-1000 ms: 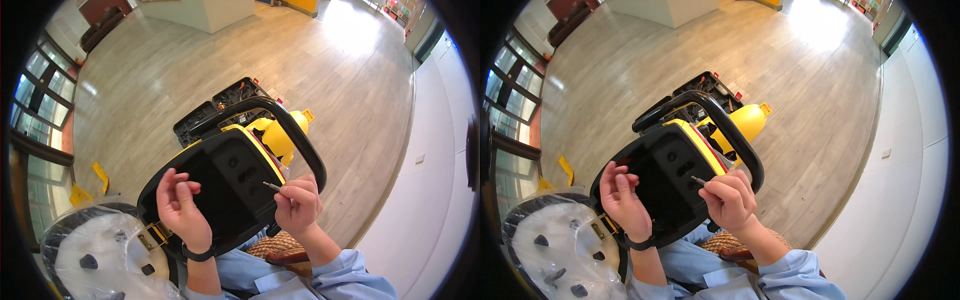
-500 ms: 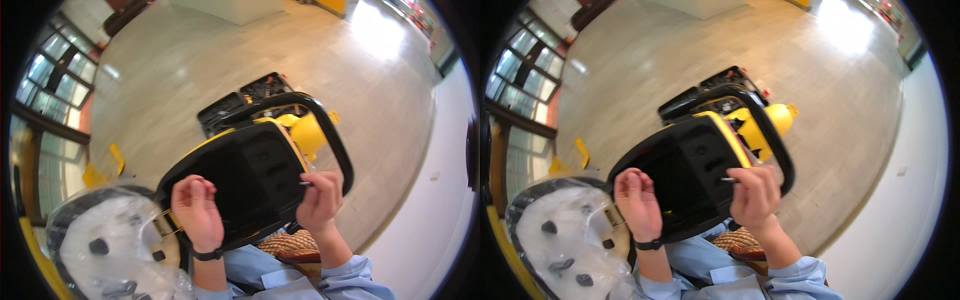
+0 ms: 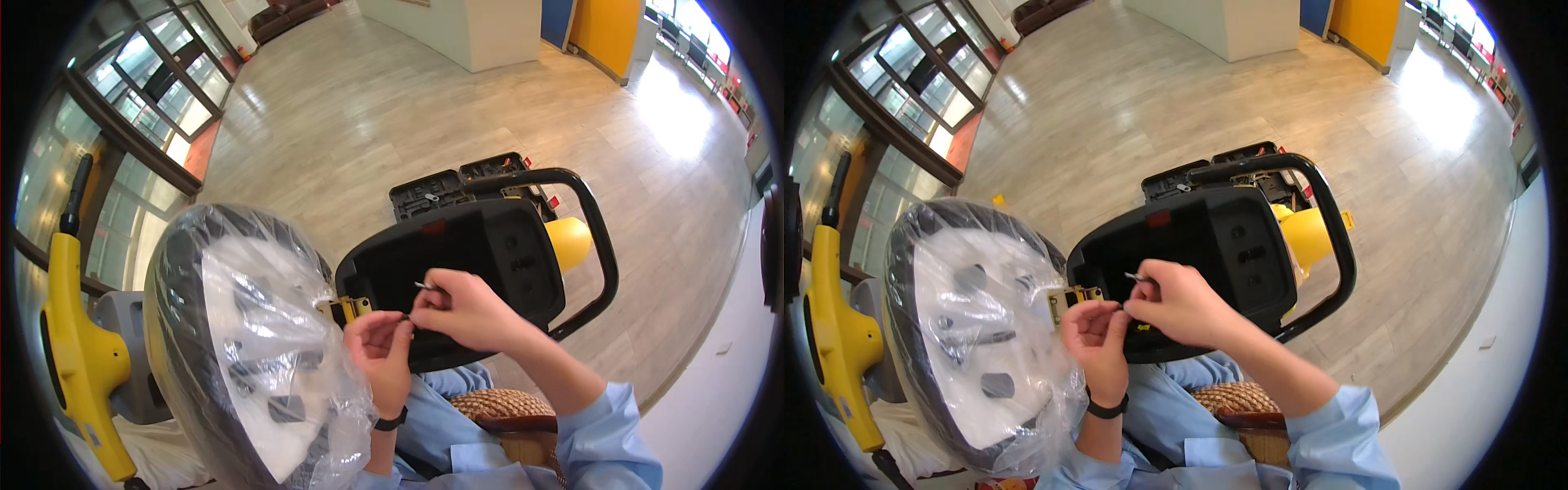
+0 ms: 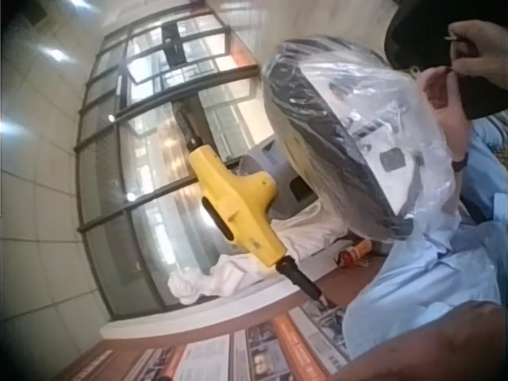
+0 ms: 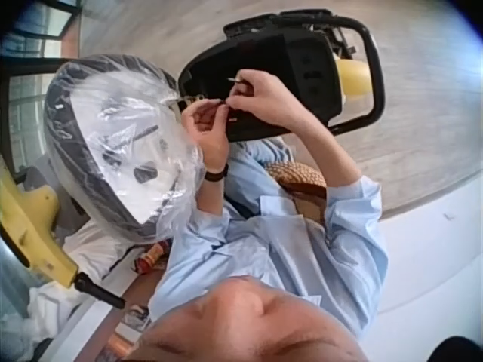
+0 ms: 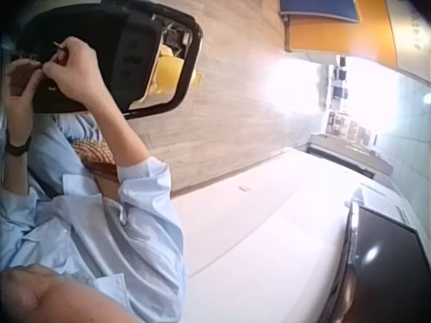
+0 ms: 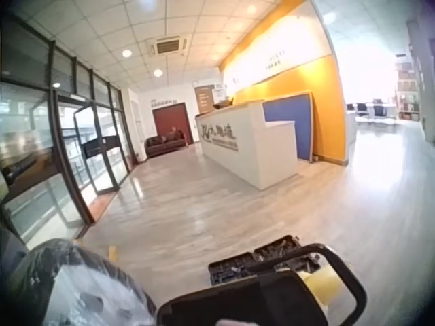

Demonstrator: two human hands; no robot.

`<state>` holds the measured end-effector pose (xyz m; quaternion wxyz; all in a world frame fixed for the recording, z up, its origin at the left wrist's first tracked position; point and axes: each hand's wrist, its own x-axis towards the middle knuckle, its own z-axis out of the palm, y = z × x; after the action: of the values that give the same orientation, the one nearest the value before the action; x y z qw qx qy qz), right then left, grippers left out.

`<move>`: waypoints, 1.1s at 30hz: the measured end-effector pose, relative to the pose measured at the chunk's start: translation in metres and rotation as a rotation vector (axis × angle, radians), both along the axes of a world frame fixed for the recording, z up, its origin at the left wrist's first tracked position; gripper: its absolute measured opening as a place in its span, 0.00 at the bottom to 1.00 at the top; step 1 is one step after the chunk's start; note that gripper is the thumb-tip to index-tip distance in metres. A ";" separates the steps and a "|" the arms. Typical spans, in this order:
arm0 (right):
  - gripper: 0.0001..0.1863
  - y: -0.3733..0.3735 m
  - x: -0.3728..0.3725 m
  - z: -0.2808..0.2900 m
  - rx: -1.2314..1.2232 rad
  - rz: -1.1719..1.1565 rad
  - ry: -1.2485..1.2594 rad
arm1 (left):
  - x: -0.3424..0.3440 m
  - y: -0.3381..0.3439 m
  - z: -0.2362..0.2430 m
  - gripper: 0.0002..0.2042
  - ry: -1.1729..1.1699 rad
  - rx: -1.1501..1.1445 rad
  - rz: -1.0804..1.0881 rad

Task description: Repairing a component on a floor-cleaning machine by removing small parts.

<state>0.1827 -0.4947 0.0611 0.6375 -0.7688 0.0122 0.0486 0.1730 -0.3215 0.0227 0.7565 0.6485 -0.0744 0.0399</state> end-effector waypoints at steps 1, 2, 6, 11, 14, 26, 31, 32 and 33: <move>0.15 0.001 0.011 -0.009 0.078 0.059 0.003 | 0.001 0.001 -0.003 0.16 0.015 0.022 0.069; 0.16 0.003 0.021 -0.008 0.177 0.116 0.094 | 0.004 0.002 -0.009 0.16 -0.031 0.059 0.084; 0.19 0.009 0.055 -0.023 0.324 0.292 0.320 | 0.008 0.006 -0.023 0.15 -0.091 0.246 0.172; 0.21 0.009 0.087 -0.046 0.321 0.185 0.186 | 0.006 0.013 -0.018 0.19 -0.350 0.635 0.230; 0.12 0.021 0.108 -0.070 -0.106 0.125 -0.248 | -0.011 0.022 -0.024 0.08 -0.441 0.812 0.132; 0.07 0.043 0.103 -0.078 -0.282 0.070 -0.407 | -0.019 0.039 -0.072 0.17 -0.561 0.771 0.204; 0.07 0.049 0.100 -0.070 -0.351 0.100 -0.528 | -0.040 0.035 -0.078 0.36 -0.220 0.366 0.304; 0.07 0.048 0.098 -0.069 -0.351 0.111 -0.530 | -0.046 0.030 -0.075 0.36 -0.212 0.377 0.309; 0.08 0.043 0.099 -0.071 -0.365 0.112 -0.526 | -0.045 0.018 -0.073 0.38 -0.086 0.276 0.284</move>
<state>0.2813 -0.4515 -0.0097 0.4666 -0.8562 -0.1866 -0.1197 0.1283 -0.3034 -0.0506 0.6432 0.7479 -0.0190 0.1632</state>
